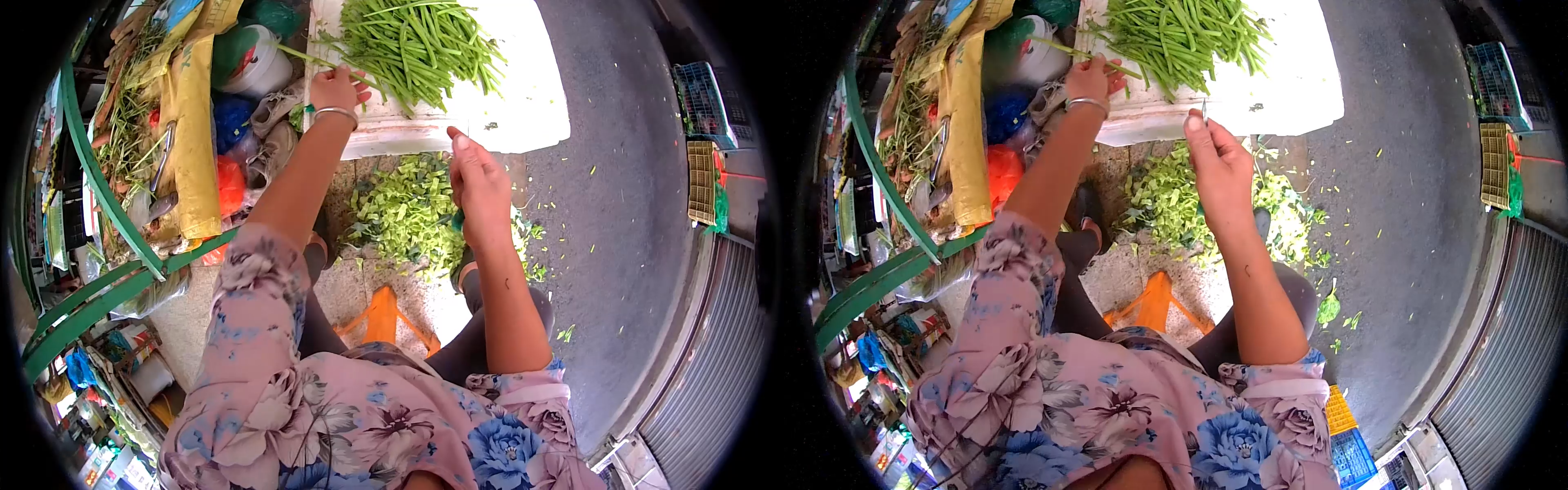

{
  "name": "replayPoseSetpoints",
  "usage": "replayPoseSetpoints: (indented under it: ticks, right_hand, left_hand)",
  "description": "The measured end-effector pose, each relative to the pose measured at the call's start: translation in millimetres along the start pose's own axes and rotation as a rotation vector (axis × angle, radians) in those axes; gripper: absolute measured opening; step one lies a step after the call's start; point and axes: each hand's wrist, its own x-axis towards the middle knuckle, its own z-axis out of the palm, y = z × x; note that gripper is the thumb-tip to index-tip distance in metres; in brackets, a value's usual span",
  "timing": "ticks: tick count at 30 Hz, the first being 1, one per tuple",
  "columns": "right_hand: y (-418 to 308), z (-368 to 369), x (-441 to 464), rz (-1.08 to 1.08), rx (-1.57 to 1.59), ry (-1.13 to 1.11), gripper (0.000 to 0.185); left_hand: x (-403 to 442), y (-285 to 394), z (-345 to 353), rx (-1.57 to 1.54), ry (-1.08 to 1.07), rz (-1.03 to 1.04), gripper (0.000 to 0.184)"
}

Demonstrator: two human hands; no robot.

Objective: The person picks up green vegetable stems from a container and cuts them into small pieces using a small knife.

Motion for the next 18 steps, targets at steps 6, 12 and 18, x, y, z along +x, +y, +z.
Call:
replayPoseSetpoints:
  ticks: [6,12,18]
  right_hand:
    - [16,15,-8,-0.148,-0.004,-0.13,0.04]
    - [29,31,-32,-0.298,-0.143,-0.367,0.041]
    - [31,34,-39,-0.369,-0.314,-0.45,0.04]
  left_hand:
    - [-100,48,-36,-0.212,-0.352,-0.14,0.018]
    - [-117,35,-63,-0.332,-0.54,-0.309,0.019]
    - [-116,39,-64,-0.288,-0.563,-0.281,0.019]
